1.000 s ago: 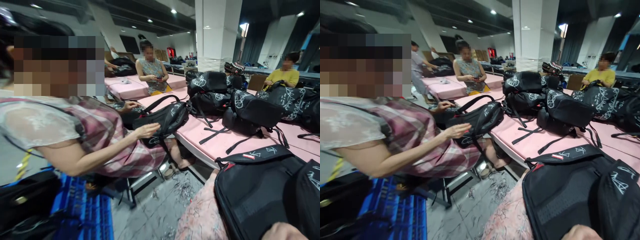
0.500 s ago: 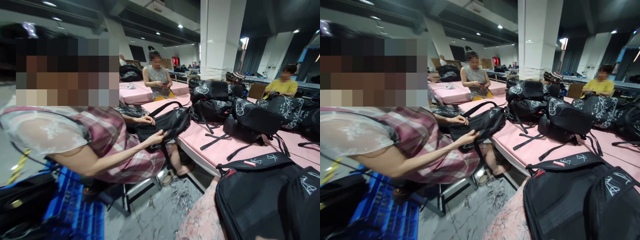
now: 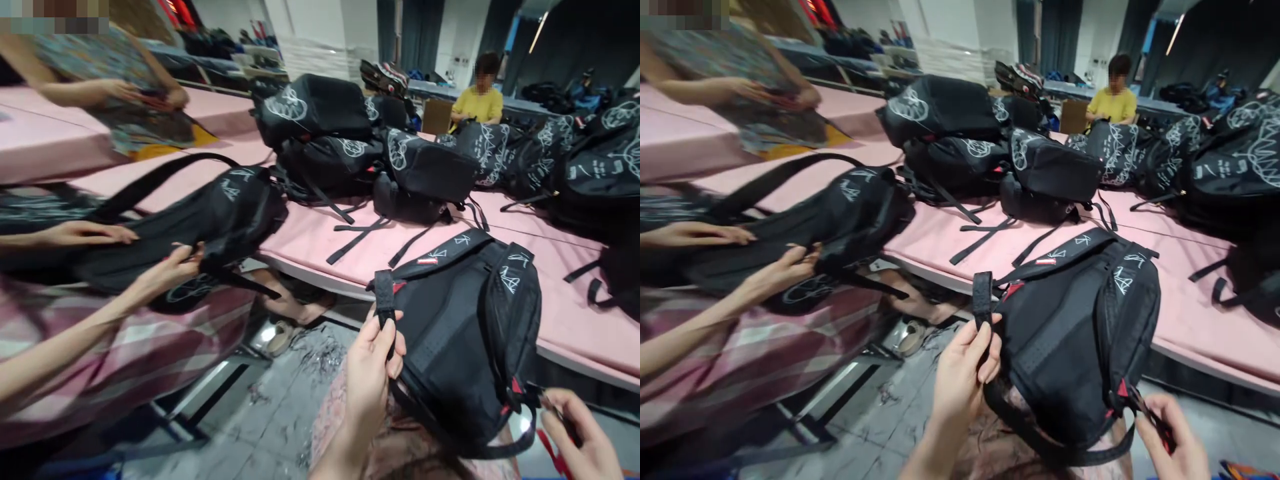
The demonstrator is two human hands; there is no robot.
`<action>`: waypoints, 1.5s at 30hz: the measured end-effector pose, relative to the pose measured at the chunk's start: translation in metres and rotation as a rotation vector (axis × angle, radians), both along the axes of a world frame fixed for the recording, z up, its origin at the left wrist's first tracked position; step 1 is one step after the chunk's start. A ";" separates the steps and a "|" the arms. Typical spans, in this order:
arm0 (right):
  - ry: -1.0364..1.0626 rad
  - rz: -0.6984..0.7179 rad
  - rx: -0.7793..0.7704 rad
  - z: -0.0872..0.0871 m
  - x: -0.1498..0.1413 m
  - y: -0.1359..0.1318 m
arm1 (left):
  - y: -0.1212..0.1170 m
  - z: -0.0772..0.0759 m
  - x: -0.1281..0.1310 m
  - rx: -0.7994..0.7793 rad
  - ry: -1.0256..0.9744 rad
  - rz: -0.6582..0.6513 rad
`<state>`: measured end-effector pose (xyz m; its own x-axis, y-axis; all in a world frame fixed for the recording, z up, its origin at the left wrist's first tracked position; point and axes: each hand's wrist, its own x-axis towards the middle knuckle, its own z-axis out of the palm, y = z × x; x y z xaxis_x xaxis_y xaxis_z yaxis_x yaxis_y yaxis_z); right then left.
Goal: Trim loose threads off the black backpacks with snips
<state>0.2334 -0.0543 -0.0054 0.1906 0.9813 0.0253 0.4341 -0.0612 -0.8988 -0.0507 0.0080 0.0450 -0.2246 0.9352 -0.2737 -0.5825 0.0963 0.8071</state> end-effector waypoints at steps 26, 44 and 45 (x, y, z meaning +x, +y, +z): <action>-0.210 0.257 0.419 0.045 -0.096 0.054 | -0.017 -0.006 0.043 -0.134 0.354 -0.325; 0.575 0.199 -0.129 0.034 -0.086 0.052 | -0.036 -0.016 0.075 -0.217 -0.260 -0.779; 0.579 0.169 -0.138 0.034 -0.086 0.053 | -0.037 -0.017 0.076 -0.196 -0.190 -0.712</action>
